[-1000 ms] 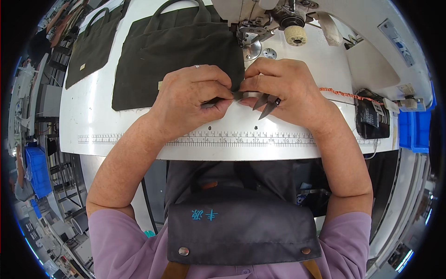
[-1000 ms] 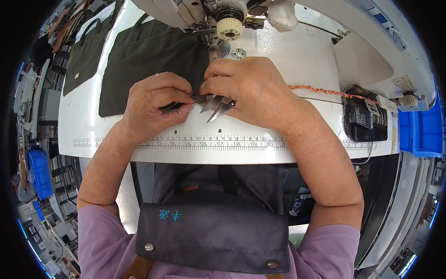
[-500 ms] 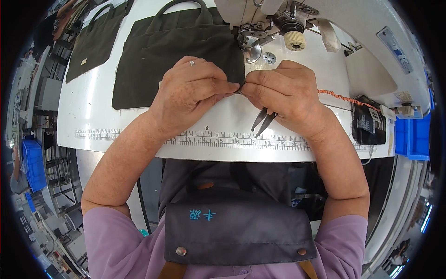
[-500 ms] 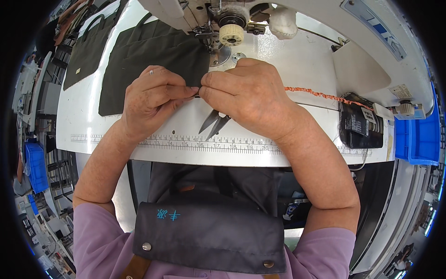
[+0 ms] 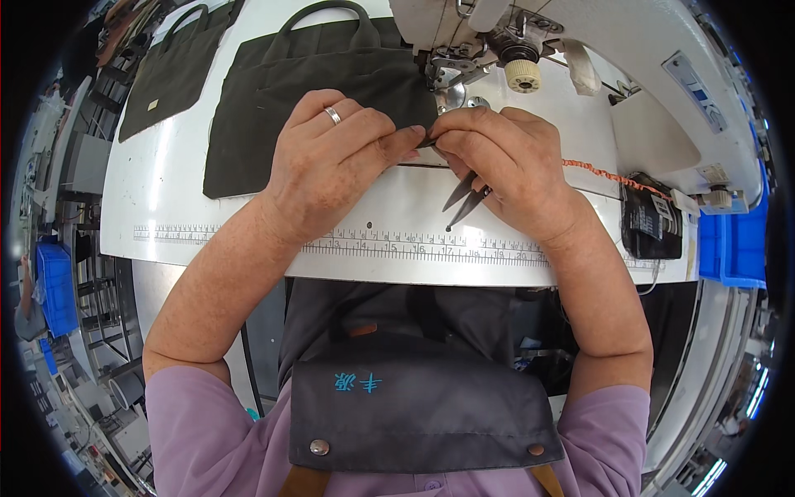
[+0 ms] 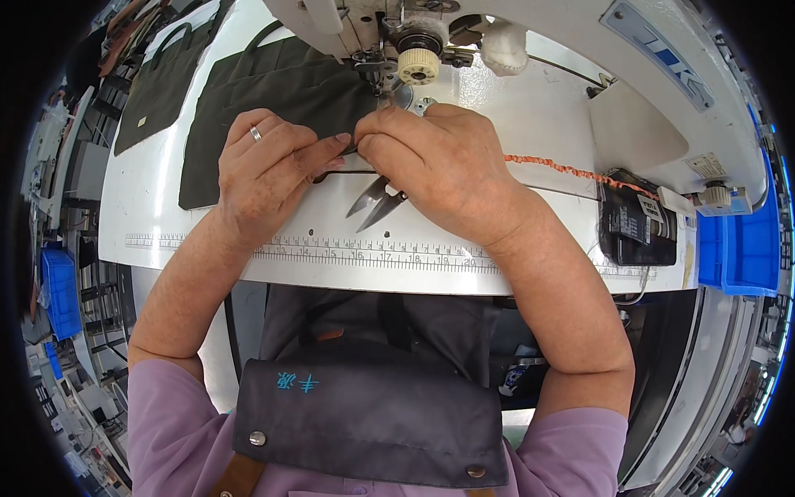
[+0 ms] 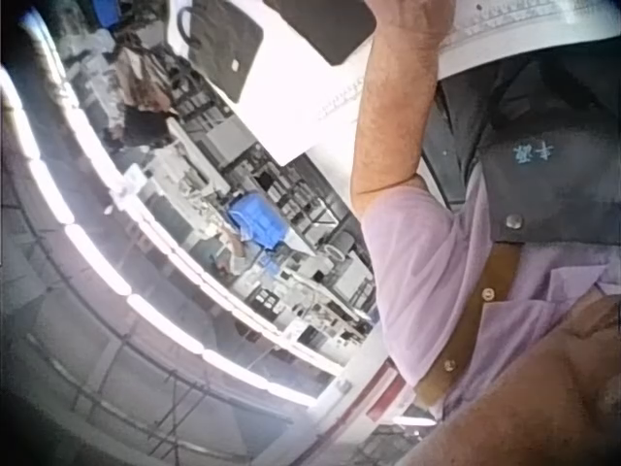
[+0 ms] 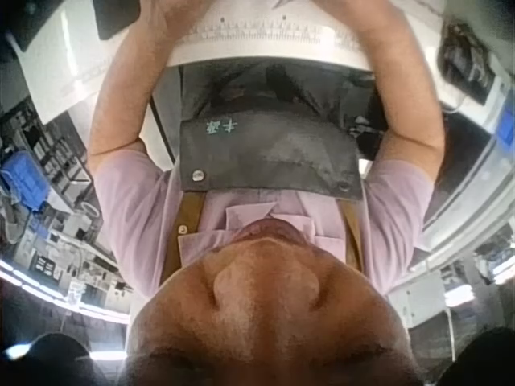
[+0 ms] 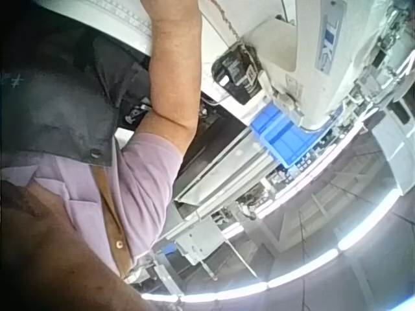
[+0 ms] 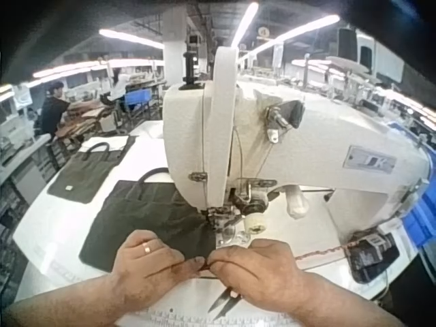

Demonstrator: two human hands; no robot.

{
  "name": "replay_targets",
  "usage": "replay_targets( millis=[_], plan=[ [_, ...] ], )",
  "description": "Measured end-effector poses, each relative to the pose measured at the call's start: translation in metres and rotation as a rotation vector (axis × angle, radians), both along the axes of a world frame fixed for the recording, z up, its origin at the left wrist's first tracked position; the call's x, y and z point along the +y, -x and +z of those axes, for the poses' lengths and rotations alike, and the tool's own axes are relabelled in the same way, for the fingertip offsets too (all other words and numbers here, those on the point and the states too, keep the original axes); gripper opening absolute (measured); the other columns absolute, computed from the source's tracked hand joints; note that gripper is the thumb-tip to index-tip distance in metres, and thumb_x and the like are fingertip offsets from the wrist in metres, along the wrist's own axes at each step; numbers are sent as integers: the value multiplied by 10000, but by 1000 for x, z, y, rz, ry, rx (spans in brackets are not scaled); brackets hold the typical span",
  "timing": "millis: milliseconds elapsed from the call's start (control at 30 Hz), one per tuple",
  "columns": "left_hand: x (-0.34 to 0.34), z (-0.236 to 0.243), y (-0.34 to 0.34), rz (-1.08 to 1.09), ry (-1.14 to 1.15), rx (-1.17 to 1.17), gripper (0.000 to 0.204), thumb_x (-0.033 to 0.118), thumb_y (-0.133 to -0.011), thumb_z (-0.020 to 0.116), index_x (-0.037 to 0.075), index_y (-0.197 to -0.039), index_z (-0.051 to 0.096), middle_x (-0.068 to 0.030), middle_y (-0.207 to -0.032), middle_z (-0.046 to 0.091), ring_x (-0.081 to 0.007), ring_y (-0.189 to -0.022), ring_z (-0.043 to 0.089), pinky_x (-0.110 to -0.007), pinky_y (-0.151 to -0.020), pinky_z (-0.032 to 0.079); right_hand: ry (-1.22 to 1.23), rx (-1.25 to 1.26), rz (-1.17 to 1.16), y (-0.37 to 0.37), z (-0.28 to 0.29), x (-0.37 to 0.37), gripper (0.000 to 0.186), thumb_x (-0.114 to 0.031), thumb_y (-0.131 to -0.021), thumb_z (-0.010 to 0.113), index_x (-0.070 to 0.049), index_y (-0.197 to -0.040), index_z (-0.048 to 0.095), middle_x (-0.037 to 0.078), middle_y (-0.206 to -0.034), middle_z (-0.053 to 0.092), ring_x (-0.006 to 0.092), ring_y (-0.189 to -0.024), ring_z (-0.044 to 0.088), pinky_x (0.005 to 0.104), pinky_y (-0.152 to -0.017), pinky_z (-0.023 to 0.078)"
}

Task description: Sew the edges of a canvas bag using an industrial sewing machine.

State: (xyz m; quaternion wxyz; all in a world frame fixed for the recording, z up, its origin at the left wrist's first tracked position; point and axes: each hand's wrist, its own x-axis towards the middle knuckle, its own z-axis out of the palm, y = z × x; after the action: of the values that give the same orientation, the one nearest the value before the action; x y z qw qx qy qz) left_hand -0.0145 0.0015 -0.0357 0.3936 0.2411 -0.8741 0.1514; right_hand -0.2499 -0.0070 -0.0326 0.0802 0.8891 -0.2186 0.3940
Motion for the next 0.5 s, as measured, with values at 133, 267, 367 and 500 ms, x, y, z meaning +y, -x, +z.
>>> replay_targets(
  millis=[133,267,367,500],
  plan=[
    [5,8,0,27,25,-29,246,171,-749,789,108,-986,766,32,-878,640,-126,-785,638,-307,-820,470,-38,-24,1,-1,0,2,215,-89,-720,715,-86,-925,651,-3,-968,677,188,-649,635,319,-558,509],
    [4,11,2,20,110,-131,207,135,-755,768,105,-957,732,15,-957,666,-138,-868,679,-328,-860,467,-96,-83,-29,0,-4,0,193,-106,-735,705,-93,-915,637,5,-959,671,222,-662,644,344,-564,513],
    [1,5,4,34,75,-46,250,53,-692,817,95,-917,715,-27,-987,707,-191,-865,693,-359,-883,482,-28,-93,-22,-3,-15,-8,146,-135,-760,685,-110,-886,616,19,-908,643,247,-674,649,366,-568,516],
    [1,8,8,38,71,-70,292,6,-672,834,61,-928,705,-59,-1015,736,-229,-892,702,-375,-887,495,-16,-104,-20,-2,-13,-5,173,-136,-740,714,-114,-879,613,12,-893,630,243,-654,641,367,-563,519]
  ],
)
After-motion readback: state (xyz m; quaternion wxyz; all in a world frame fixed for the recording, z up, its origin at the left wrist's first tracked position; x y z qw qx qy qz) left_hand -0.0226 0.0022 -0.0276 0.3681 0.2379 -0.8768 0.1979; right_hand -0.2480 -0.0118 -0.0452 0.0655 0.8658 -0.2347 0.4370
